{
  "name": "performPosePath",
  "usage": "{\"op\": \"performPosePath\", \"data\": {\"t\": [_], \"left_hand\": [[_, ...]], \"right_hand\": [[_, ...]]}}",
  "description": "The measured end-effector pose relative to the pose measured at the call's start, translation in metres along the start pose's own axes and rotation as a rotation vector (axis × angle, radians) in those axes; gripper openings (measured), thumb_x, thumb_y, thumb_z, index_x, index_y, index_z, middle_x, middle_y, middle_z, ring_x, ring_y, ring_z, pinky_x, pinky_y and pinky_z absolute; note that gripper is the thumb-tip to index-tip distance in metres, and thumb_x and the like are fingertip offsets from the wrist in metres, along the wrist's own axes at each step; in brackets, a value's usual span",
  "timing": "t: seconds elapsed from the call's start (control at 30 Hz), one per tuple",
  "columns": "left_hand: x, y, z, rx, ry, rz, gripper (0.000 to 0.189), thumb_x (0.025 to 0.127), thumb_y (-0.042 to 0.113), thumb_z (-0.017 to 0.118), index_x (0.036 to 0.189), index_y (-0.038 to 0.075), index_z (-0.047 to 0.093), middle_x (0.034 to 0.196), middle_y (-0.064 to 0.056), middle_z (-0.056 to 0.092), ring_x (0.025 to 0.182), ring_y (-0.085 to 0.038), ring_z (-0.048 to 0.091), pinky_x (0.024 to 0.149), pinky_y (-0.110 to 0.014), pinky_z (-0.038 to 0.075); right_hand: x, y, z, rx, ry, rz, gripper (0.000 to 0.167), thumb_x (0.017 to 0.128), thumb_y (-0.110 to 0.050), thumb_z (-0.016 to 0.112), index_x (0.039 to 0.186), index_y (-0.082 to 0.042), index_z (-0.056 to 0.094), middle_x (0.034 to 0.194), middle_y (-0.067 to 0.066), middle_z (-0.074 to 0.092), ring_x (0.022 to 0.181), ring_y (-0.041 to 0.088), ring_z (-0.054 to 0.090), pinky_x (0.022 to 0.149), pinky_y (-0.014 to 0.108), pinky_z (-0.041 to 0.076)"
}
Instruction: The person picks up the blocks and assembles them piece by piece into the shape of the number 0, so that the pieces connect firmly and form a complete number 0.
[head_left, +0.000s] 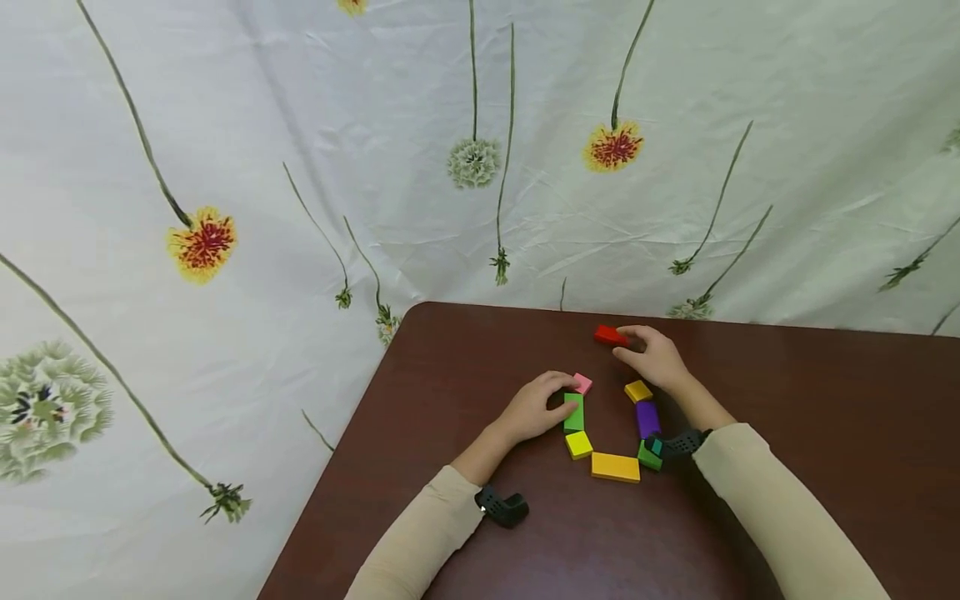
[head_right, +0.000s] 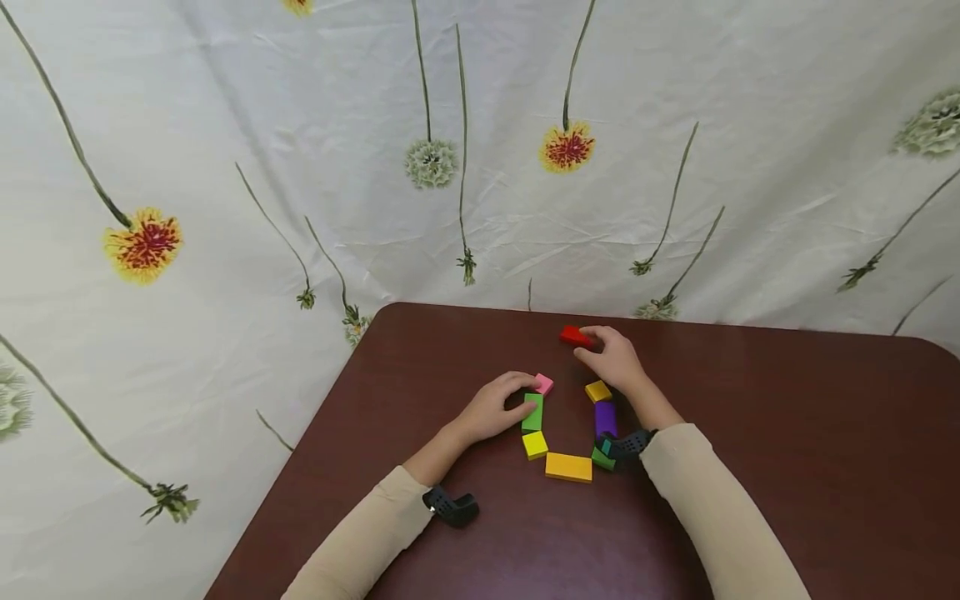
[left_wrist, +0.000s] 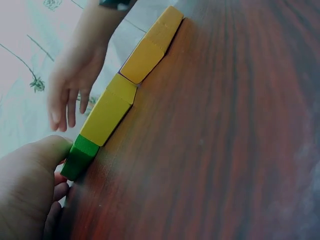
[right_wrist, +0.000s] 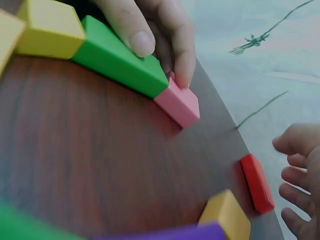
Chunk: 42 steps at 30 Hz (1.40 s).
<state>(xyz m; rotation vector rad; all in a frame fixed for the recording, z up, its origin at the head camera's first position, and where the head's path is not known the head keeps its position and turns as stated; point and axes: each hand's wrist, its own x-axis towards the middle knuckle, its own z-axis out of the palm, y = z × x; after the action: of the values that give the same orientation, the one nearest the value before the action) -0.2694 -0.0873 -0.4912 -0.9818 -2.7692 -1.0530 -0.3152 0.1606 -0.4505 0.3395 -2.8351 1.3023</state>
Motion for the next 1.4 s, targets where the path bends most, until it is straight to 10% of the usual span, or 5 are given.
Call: {"op": "performPosePath", "data": {"t": [0.53,1.4], "left_hand": [[-0.002,-0.001,-0.004,-0.001,0.019,-0.007,0.038,0.097,0.028,0.060,0.130,0.010,0.060,0.131,-0.006,0.057,0.122,-0.021,0.052,0.105,-0.034,0.040],[0.001,-0.001,-0.001,0.006,-0.005,-0.011,0.037,0.098,0.027,0.060,0.132,0.011,0.059,0.133,-0.005,0.056,0.124,-0.019,0.051,0.106,-0.031,0.038]], "right_hand": [[0.037,0.001,0.018,-0.192,-0.020,0.004,0.048,0.094,-0.011,0.060,0.137,0.008,0.049,0.142,0.030,0.043,0.126,0.047,0.041,0.104,0.058,0.035],[0.030,0.012,0.008,-0.162,-0.022,0.012,0.043,0.096,-0.013,0.062,0.136,0.001,0.054,0.137,0.029,0.049,0.117,0.045,0.049,0.096,0.056,0.042]]}}
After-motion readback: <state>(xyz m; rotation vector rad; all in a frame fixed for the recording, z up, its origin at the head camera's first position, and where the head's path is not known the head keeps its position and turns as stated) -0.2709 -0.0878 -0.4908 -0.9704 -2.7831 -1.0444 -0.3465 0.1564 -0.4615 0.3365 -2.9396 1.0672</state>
